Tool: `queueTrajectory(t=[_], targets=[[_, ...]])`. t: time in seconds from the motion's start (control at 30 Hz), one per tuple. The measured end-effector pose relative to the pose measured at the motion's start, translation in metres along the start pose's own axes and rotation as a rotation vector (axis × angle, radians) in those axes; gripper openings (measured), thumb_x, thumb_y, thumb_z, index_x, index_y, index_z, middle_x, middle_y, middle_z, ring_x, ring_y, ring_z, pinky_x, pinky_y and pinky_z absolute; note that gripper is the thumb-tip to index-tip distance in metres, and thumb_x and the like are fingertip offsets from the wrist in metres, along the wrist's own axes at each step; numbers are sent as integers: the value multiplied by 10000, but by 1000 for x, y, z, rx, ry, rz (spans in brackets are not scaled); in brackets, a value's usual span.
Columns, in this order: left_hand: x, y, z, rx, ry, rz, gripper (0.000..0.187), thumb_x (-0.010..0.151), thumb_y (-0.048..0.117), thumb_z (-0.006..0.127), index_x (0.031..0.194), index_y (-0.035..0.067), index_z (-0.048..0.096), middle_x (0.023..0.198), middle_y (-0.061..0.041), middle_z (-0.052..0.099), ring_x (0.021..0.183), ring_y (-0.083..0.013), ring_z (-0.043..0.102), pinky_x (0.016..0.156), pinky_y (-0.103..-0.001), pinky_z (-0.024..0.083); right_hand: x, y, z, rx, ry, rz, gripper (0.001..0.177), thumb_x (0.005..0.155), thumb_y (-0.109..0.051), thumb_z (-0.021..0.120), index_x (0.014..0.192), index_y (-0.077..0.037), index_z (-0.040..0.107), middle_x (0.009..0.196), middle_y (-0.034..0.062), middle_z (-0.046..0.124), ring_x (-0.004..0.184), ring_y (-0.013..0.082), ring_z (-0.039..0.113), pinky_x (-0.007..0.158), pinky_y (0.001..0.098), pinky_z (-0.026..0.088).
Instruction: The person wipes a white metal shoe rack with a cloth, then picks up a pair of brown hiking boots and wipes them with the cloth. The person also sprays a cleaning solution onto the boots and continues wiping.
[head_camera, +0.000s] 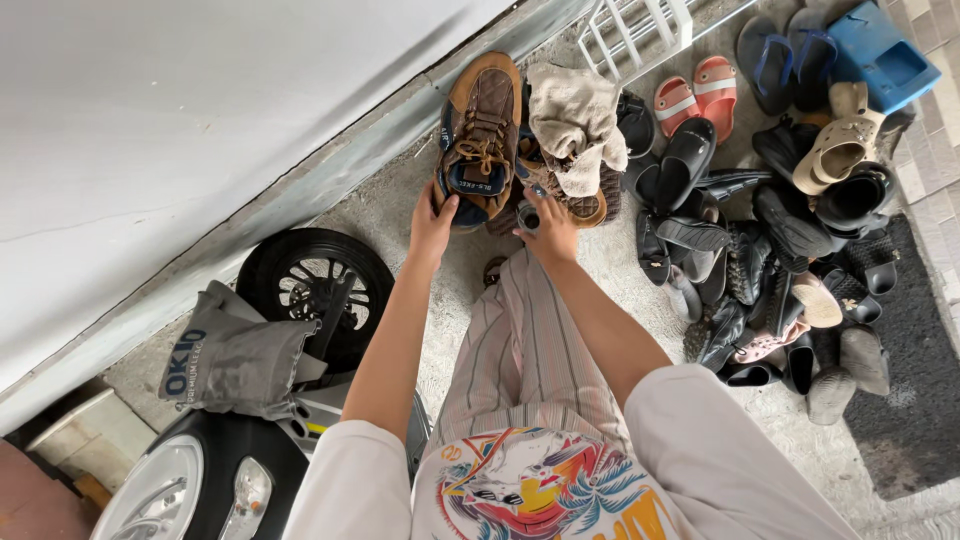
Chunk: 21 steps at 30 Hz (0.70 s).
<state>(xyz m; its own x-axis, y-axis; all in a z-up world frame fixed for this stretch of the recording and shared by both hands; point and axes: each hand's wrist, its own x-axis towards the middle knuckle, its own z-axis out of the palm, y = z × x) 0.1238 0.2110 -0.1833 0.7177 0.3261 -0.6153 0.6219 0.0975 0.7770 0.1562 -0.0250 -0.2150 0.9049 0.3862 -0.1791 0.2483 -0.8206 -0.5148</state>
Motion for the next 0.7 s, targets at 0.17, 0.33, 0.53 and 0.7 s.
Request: queueTrajectory(t=[0.17,0.33,0.53,0.7], targets=[[5,15,11,-42,9,-27,665,979,291,657,1551,82,389,1498,-128,546,1400,-260,512,1134,-407,403,-3,10,9,125,-140,124,857,777,-244,888,1511,-212,447,1387,52,534,1357,309,492,1122,430,466],[4,26,19,-83,0,-73,662,977,288,649,1555,104,383,1518,-115,525,1418,-260,488,1141,-410,388,12,38,-3,388,-283,220,1044,645,-61,872,1523,-126,311,1453,162,348,1388,360,315,1146,484,341],[16,35,25,86,-13,-127,671,995,375,592,1574,144,343,1547,-96,487,1443,-265,449,1157,-449,378,63,102,-44,235,-107,288,807,810,-125,817,1526,-190,450,1498,113,392,1410,328,407,1203,469,383],[27,34,30,-1,-47,-124,670,1010,386,577,1580,146,319,1591,-85,415,1498,-265,338,1184,-465,308,125,90,-50,-18,-23,287,704,756,-191,891,1373,-265,562,1470,163,309,1398,442,298,1074,577,341]])
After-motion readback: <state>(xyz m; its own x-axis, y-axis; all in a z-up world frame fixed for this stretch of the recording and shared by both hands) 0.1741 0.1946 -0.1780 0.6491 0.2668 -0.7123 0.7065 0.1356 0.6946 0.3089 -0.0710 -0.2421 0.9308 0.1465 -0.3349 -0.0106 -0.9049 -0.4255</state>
